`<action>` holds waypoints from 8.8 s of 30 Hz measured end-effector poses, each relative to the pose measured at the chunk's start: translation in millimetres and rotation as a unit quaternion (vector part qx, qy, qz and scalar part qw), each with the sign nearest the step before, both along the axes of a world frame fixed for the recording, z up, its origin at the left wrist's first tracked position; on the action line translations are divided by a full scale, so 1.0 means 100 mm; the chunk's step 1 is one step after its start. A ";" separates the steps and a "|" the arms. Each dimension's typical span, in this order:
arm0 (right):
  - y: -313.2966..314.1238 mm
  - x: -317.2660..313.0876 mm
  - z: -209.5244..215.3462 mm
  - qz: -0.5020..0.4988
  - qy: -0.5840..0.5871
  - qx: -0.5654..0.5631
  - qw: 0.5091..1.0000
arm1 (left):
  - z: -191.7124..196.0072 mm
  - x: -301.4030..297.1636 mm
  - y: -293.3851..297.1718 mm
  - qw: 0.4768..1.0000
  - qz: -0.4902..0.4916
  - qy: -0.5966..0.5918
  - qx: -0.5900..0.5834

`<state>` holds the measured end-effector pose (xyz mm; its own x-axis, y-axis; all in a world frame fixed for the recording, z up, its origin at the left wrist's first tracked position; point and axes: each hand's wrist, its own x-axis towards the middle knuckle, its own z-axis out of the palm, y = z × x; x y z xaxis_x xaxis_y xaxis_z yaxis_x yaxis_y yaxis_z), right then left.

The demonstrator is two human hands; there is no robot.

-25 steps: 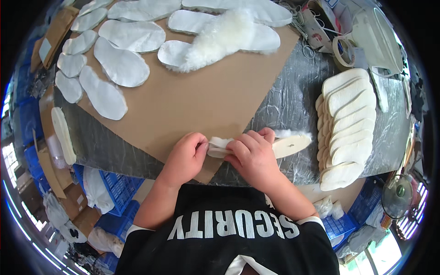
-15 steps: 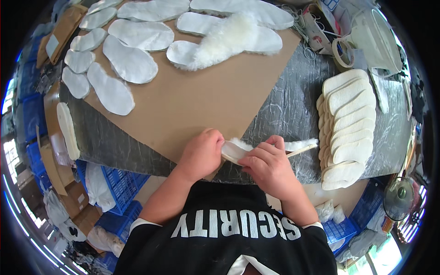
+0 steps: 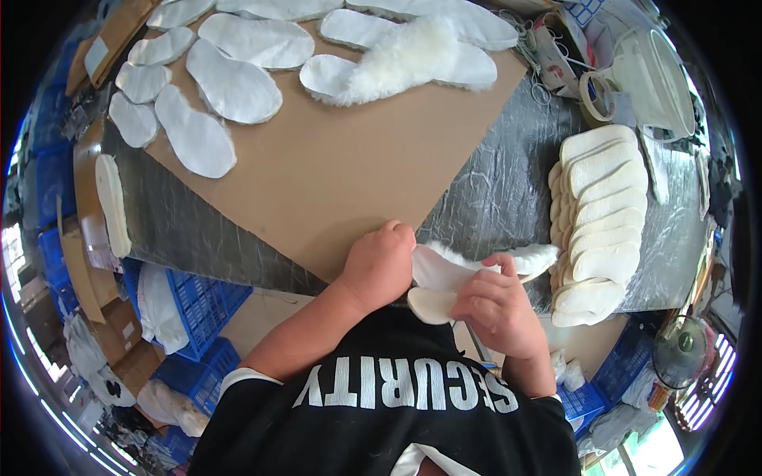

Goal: Applying adhesive-backed fur lining to shoe insole components.

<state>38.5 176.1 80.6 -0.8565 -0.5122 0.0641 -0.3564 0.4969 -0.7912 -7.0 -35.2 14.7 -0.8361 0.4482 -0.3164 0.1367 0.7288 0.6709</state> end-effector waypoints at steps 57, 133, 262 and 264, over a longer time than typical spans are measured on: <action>-0.56 -0.57 -0.29 -0.103 -0.185 -0.235 0.949 | -0.20 0.45 -1.05 0.485 0.406 -0.439 0.638; -0.91 -0.36 -0.70 -0.283 -0.163 -0.195 0.925 | 0.33 0.06 -0.77 0.839 0.213 -0.177 0.469; -1.31 0.50 -0.99 -0.475 -0.260 -0.626 0.561 | 0.14 -0.19 -0.51 0.928 0.119 -0.312 0.167; -1.20 0.49 -0.93 -0.414 -0.297 -0.628 0.588 | 0.14 -0.17 -0.53 0.975 0.039 -0.184 0.118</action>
<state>87.8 55.9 -12.3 -0.8412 0.2276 -0.4905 0.1223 -0.8035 -0.5826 -23.6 -88.5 29.2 -0.7195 0.4848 -0.4973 -0.1940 0.5473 0.8141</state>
